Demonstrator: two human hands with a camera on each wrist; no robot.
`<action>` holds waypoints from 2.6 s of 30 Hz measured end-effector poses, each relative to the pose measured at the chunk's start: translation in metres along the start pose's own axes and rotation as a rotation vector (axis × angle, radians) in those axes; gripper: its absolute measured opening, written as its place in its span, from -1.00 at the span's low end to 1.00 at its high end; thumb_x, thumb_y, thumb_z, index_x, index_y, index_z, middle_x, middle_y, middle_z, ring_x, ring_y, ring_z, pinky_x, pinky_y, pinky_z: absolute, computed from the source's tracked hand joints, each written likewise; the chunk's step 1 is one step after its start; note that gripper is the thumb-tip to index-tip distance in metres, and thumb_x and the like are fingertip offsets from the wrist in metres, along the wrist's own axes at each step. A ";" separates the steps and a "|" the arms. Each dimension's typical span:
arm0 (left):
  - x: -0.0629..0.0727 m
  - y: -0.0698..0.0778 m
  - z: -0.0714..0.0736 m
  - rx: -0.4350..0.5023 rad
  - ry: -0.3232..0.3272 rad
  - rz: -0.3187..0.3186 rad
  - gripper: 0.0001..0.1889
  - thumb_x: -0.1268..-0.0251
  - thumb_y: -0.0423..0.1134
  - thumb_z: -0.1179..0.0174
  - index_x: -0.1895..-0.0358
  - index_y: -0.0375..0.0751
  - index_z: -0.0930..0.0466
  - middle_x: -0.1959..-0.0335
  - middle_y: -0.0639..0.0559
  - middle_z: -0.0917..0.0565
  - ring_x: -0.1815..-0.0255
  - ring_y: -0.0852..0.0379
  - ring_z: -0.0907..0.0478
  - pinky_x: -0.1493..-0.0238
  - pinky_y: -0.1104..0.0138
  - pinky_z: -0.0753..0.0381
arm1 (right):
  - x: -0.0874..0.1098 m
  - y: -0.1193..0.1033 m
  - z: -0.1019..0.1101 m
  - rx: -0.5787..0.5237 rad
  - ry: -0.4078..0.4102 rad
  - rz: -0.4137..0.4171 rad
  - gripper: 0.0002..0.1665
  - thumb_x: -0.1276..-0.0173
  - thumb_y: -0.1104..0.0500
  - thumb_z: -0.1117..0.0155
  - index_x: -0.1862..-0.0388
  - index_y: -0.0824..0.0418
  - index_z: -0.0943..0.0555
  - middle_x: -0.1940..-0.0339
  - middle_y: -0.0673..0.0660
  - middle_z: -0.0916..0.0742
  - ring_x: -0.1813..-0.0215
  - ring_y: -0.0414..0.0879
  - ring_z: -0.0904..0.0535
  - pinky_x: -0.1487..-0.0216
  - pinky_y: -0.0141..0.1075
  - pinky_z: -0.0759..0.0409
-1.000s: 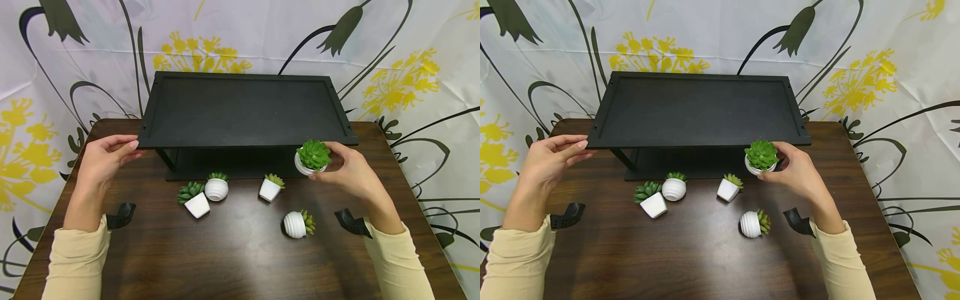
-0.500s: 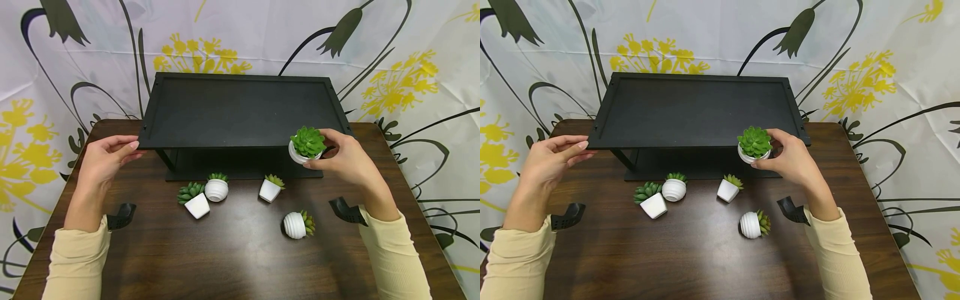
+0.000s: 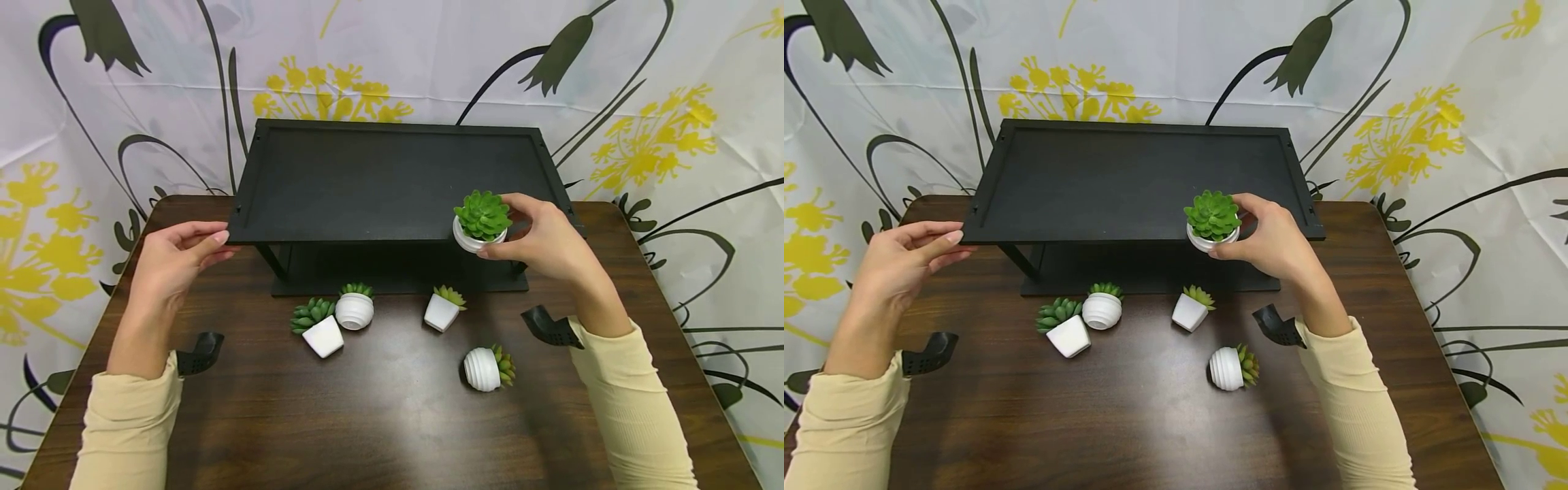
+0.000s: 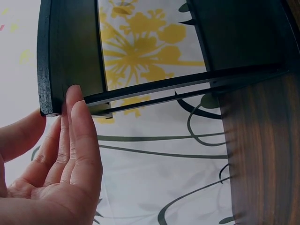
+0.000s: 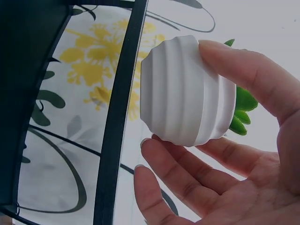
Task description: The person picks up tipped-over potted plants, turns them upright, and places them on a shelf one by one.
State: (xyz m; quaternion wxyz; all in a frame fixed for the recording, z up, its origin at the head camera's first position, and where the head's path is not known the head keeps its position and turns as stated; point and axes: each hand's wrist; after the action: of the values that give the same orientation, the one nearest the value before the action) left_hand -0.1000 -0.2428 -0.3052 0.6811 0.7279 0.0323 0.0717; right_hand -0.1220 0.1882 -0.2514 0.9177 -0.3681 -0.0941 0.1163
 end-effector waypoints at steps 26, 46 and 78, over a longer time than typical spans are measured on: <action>-0.001 0.001 -0.002 -0.090 0.027 0.002 -0.86 -0.13 -0.41 -0.23 0.42 -0.04 -0.65 0.49 0.14 -0.65 0.54 0.23 -0.64 0.41 0.49 -0.66 | -0.041 -0.022 -0.019 0.002 -0.055 0.011 -0.12 0.05 0.14 -0.47 -0.27 0.25 -0.32 0.08 0.18 -0.55 0.12 0.01 -0.47 0.19 -0.17 -0.50; -0.001 0.001 -0.003 -0.122 0.038 0.006 -0.83 -0.13 -0.42 -0.22 0.44 -0.01 -0.64 0.50 0.15 -0.64 0.54 0.24 -0.64 0.41 0.48 -0.66 | -0.060 -0.041 -0.030 -0.017 -0.082 0.069 -0.18 0.09 0.16 -0.48 -0.21 0.24 -0.39 0.11 0.17 -0.56 0.20 -0.02 -0.47 0.30 -0.24 -0.48; 0.001 0.001 -0.003 -0.118 0.041 0.006 -0.82 -0.14 -0.43 -0.21 0.43 -0.01 -0.66 0.50 0.17 -0.65 0.54 0.24 -0.64 0.40 0.48 -0.66 | -0.088 -0.068 -0.058 -0.084 -0.136 0.121 -0.26 0.09 0.17 -0.50 -0.13 0.18 -0.46 0.12 0.11 -0.58 0.23 -0.06 -0.48 0.35 -0.30 -0.49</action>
State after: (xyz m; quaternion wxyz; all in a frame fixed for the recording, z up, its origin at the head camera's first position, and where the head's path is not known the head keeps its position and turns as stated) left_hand -0.0999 -0.2400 -0.3041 0.7217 0.6851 0.0399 0.0902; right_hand -0.1817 0.0781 -0.2528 0.8842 -0.4026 -0.1384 0.1922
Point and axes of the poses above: each hand's wrist, its own x-axis away from the middle knuckle, its own z-axis out of the back of the hand, y = z × x
